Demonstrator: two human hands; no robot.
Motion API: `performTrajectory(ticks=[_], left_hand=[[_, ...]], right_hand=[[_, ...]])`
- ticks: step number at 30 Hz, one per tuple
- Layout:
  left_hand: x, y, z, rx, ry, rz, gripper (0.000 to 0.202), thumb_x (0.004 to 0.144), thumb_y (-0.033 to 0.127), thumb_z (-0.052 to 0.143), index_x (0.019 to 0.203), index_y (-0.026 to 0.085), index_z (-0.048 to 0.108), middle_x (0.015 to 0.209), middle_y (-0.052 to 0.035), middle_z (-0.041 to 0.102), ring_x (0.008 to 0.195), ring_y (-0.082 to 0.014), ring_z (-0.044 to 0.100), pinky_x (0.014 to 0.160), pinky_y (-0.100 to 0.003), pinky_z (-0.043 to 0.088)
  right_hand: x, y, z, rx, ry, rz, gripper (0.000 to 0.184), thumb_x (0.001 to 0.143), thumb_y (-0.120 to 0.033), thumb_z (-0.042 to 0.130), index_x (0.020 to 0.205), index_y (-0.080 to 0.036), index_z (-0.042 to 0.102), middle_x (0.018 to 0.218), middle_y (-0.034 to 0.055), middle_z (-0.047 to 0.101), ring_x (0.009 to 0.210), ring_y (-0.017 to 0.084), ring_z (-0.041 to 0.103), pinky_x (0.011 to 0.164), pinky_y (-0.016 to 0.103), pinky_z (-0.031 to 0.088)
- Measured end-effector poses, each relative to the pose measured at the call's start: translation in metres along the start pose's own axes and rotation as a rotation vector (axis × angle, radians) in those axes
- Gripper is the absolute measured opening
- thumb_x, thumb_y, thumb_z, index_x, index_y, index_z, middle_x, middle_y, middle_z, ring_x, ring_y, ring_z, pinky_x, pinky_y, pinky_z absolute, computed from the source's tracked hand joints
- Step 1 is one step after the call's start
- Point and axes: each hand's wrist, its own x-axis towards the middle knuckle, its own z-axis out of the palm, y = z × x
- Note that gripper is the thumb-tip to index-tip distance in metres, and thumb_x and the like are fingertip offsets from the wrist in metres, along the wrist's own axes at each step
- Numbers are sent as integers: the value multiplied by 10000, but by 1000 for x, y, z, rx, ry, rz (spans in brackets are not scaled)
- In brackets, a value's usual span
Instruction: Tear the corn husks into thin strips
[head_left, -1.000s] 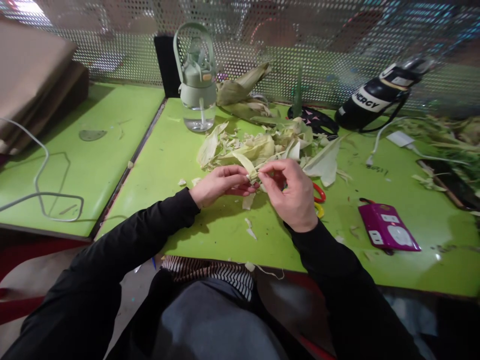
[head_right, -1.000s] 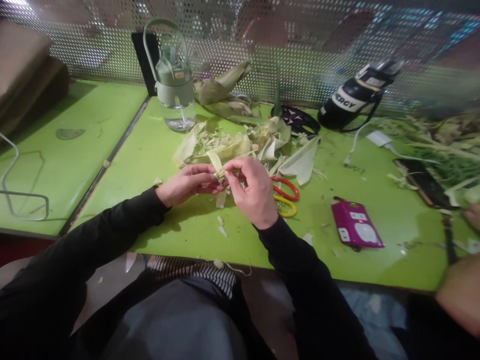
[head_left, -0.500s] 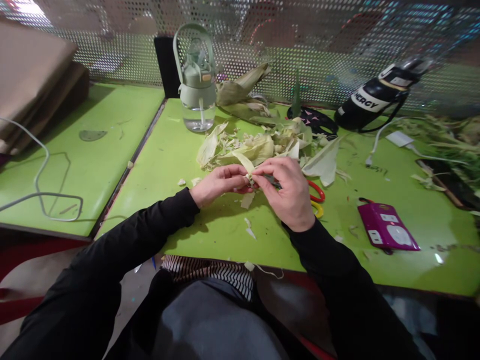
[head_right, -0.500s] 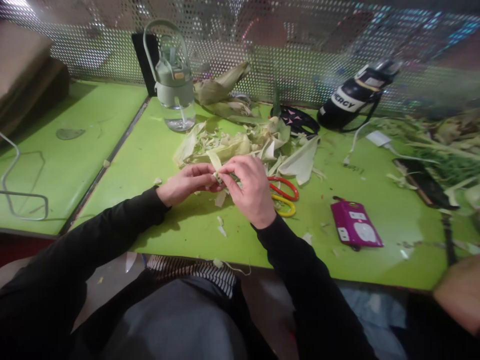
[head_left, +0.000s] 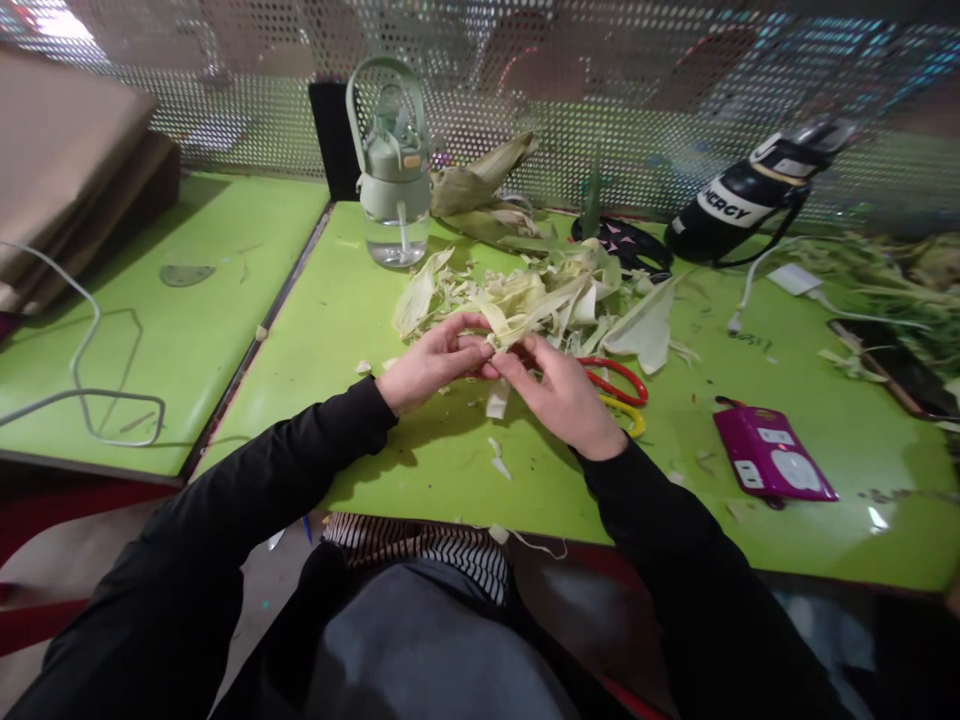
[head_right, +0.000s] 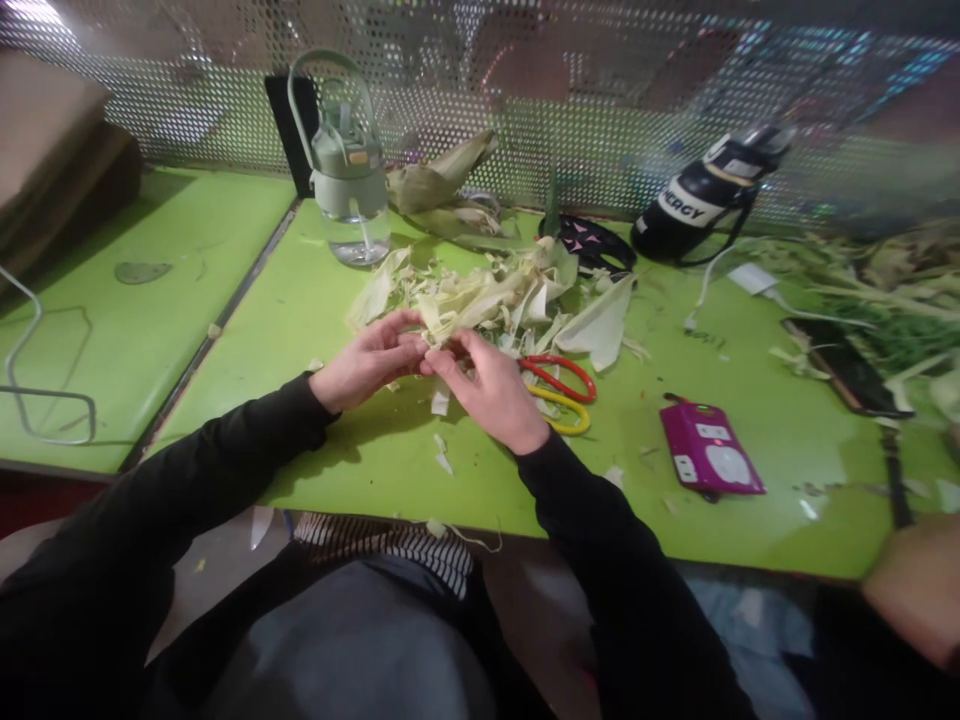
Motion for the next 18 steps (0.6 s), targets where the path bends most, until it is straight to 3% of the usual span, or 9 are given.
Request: performTrajectory(ticks=[3, 8, 11, 18], left_hand=[[-2, 4, 2, 158, 40, 36, 96, 945, 103, 586, 955, 154, 505, 798, 23, 635, 696, -74, 663, 743, -248, 556], [-3, 10, 9, 348, 117, 53, 157, 898, 114, 656, 871, 143, 504, 869, 23, 607, 631, -27, 590, 626, -195, 527], [-3, 10, 11, 370, 139, 17, 186, 884, 104, 667, 874, 148, 487, 829, 34, 608, 581, -18, 573, 566, -185, 492], [-8, 18, 3, 369, -51, -57, 187, 894, 152, 679, 959, 148, 503, 705, 58, 597, 590, -57, 606, 597, -216, 488]], right_hand=[[0, 3, 4, 225, -63, 44, 346, 953, -567, 605, 1025, -229, 610, 947, 53, 769, 887, 235, 734, 760, 383, 573], [-1, 11, 7, 90, 41, 34, 355, 893, -541, 697, 1041, -220, 667, 1045, 79, 742, 945, 265, 700, 856, 455, 558], [0, 14, 7, 184, 35, 39, 400, 869, -509, 736, 1138, -221, 670, 1025, 64, 738, 917, 252, 690, 848, 445, 553], [-1, 3, 5, 486, -34, 48, 192, 881, -389, 727, 887, -209, 659, 852, -15, 587, 708, 134, 577, 660, 302, 492]])
